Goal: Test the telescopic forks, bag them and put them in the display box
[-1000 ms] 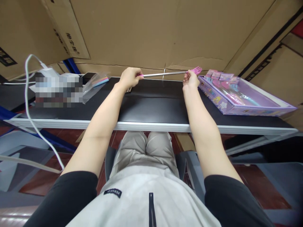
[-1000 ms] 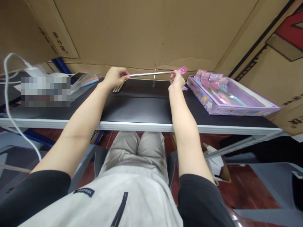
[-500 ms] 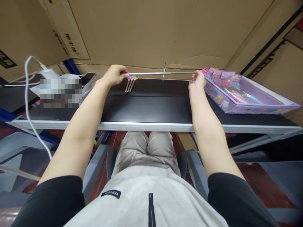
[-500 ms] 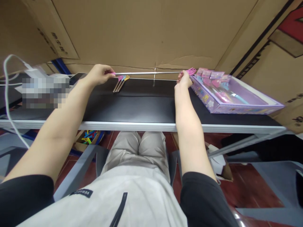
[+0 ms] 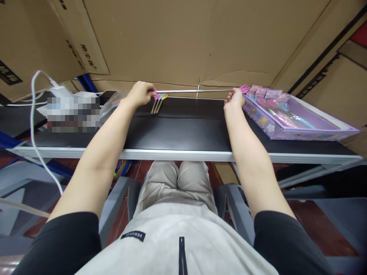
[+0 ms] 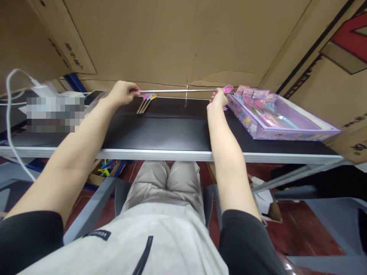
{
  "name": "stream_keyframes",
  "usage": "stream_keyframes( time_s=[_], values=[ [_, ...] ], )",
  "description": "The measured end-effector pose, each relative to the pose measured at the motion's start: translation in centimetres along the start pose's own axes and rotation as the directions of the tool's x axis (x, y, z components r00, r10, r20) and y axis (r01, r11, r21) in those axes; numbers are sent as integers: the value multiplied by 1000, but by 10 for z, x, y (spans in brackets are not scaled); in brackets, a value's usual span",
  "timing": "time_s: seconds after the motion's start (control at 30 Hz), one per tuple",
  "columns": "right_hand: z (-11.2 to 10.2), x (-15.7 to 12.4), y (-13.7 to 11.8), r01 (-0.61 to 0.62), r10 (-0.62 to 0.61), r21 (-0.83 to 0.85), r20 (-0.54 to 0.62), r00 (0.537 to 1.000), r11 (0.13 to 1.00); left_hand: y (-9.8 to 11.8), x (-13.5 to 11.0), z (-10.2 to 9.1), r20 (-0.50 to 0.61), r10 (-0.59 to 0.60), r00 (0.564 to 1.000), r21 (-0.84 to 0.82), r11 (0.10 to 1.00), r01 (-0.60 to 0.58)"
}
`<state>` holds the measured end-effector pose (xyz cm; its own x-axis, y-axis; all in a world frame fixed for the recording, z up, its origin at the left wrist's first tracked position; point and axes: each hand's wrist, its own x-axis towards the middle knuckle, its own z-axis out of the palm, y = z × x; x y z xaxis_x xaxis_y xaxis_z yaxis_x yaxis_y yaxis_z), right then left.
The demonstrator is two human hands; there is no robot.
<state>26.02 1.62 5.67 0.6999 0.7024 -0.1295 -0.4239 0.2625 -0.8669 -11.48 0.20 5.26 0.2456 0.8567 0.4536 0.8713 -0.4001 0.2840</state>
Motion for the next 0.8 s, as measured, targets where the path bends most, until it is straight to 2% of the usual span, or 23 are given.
stream_keyframes(
  time_s=[0.23, 0.43, 0.67, 0.8],
  values=[
    [32, -52, 22, -64, 76, -72, 167, 983, 995, 40, 19, 13, -45, 128, 991, -70, 989, -131],
    [36, -89, 43, -88, 102, -71, 244, 964, 994, 75, 22, 31, -1, 104, 995, -48, 993, -104],
    [29, -94, 44, -92, 109, -82, 230, 967, 992, 72, 12, 46, 22, 87, 996, -58, 995, -85],
    [31, -91, 45, -47, 76, -115, 258, 963, 992, 68, 9, 51, -12, 99, 995, -75, 992, -100]
  ],
)
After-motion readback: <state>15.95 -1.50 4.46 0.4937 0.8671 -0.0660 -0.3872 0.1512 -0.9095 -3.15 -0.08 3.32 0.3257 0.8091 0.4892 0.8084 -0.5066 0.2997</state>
